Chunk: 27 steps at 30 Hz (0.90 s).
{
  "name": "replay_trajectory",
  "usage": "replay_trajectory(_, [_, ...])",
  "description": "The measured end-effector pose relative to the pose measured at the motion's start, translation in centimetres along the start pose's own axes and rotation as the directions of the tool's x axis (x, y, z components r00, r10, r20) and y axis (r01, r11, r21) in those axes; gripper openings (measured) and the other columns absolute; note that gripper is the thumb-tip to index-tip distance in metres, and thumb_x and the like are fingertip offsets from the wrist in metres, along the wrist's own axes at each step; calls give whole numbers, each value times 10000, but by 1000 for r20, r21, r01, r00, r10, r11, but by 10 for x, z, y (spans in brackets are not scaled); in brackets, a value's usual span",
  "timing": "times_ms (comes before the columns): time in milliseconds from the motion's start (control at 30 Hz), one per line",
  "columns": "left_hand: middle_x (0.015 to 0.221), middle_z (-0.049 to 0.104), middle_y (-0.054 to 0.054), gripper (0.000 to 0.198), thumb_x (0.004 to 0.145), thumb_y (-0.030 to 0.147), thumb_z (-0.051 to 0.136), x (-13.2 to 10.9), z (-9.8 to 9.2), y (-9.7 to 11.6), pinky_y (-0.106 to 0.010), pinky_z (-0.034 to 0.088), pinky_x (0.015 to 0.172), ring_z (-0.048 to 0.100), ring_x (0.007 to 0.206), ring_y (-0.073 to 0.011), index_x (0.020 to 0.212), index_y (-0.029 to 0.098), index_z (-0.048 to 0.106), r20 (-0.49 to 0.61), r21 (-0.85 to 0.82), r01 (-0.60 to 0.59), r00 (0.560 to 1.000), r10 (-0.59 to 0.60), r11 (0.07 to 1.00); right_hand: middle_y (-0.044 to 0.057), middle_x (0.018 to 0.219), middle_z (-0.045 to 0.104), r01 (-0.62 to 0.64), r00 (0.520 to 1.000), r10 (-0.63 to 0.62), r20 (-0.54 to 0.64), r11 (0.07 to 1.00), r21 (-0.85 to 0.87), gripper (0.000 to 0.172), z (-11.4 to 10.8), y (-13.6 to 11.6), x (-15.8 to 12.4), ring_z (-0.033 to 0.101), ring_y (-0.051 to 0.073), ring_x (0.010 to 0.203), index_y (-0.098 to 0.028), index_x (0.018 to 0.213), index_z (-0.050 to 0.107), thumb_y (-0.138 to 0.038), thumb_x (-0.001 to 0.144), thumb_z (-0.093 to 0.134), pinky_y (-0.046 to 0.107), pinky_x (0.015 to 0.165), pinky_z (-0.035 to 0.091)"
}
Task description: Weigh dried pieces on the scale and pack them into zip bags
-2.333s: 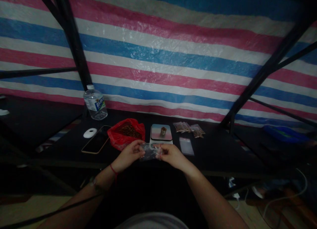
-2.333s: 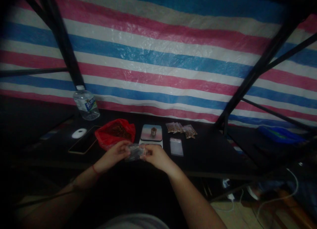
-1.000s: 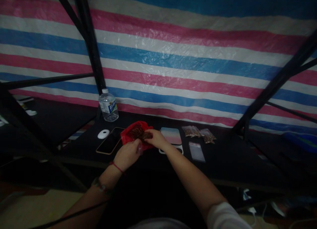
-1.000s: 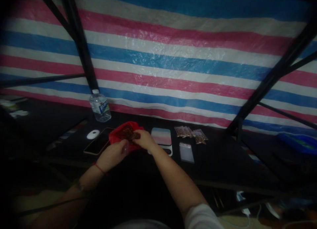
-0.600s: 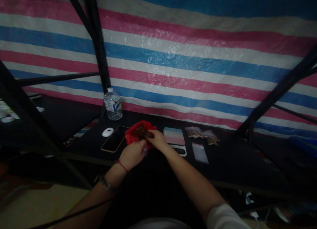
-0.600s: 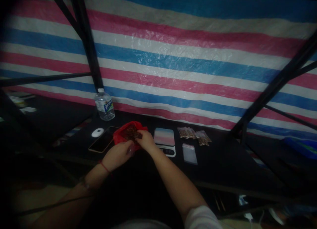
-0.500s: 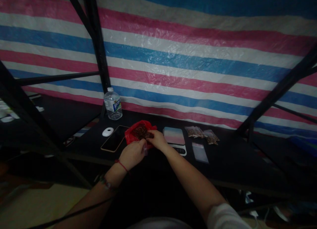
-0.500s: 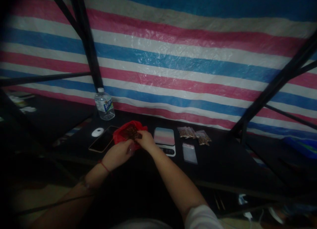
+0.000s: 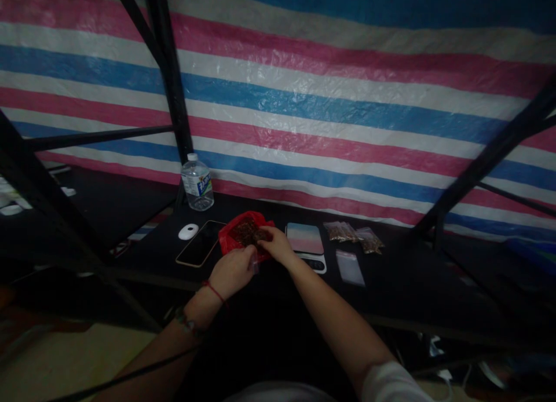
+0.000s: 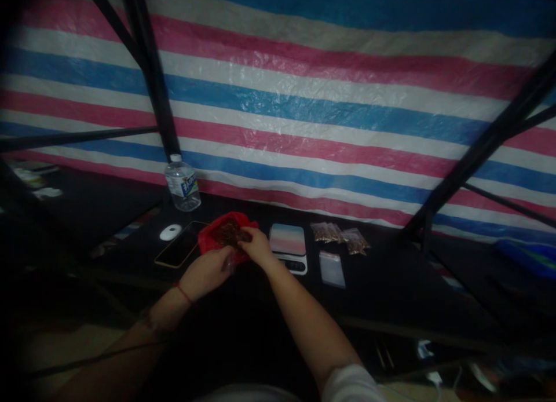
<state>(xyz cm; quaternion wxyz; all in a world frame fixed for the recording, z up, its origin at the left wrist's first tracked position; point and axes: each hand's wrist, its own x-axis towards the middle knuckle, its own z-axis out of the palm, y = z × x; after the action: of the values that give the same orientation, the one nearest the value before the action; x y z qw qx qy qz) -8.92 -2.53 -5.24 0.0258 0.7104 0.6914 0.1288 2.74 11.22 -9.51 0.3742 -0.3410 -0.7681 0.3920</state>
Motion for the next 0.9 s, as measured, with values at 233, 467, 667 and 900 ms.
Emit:
replay_trajectory(233, [963, 667, -92, 184, 844, 185, 484, -1, -5, 5, -320, 465, 782, 635, 910, -228, 1011, 189, 560, -51, -58, 6, 999, -9, 998, 72, 1122, 669, 6, 990, 21, -137, 982, 191, 519, -19, -6, -4, 647, 178, 997, -189, 1193, 568, -149, 688, 676, 339, 911, 508])
replay_trajectory(467, [973, 652, -61, 345, 804, 181, 521, -3, -4, 20, -318, 477, 840, 622, 899, -192, 1150, 182, 516, -219, -412, -150, 974, 62, 899, 93, 1140, 669, -10, 984, 2, -180, 999, -43, 442, -67, 16, -11, 655, 190, 979, -175, 1144, 623, -190, 705, 673, 346, 873, 523])
replay_trajectory(667, [914, 627, -25, 528, 715, 174, 610, -10, 8, 44, -294, 491, 764, 601, 790, -155, 1222, 170, 463, -62, -643, -134, 991, 122, 754, 84, 1116, 685, -95, 958, -6, -288, 936, -338, 379, -105, 35, -21, 626, 221, 1062, -184, 1076, 668, -249, 703, 695, 387, 980, 452])
replay_trajectory(900, [934, 602, -32, 526, 720, 284, 656, -16, 20, 50, -296, 479, 754, 571, 809, -157, 1195, 167, 464, 30, -707, -102, 984, 174, 699, 102, 1187, 639, -156, 930, -25, -367, 876, -456, 516, -119, 36, -36, 549, 263, 1162, -185, 1201, 598, -250, 697, 692, 444, 1025, 392])
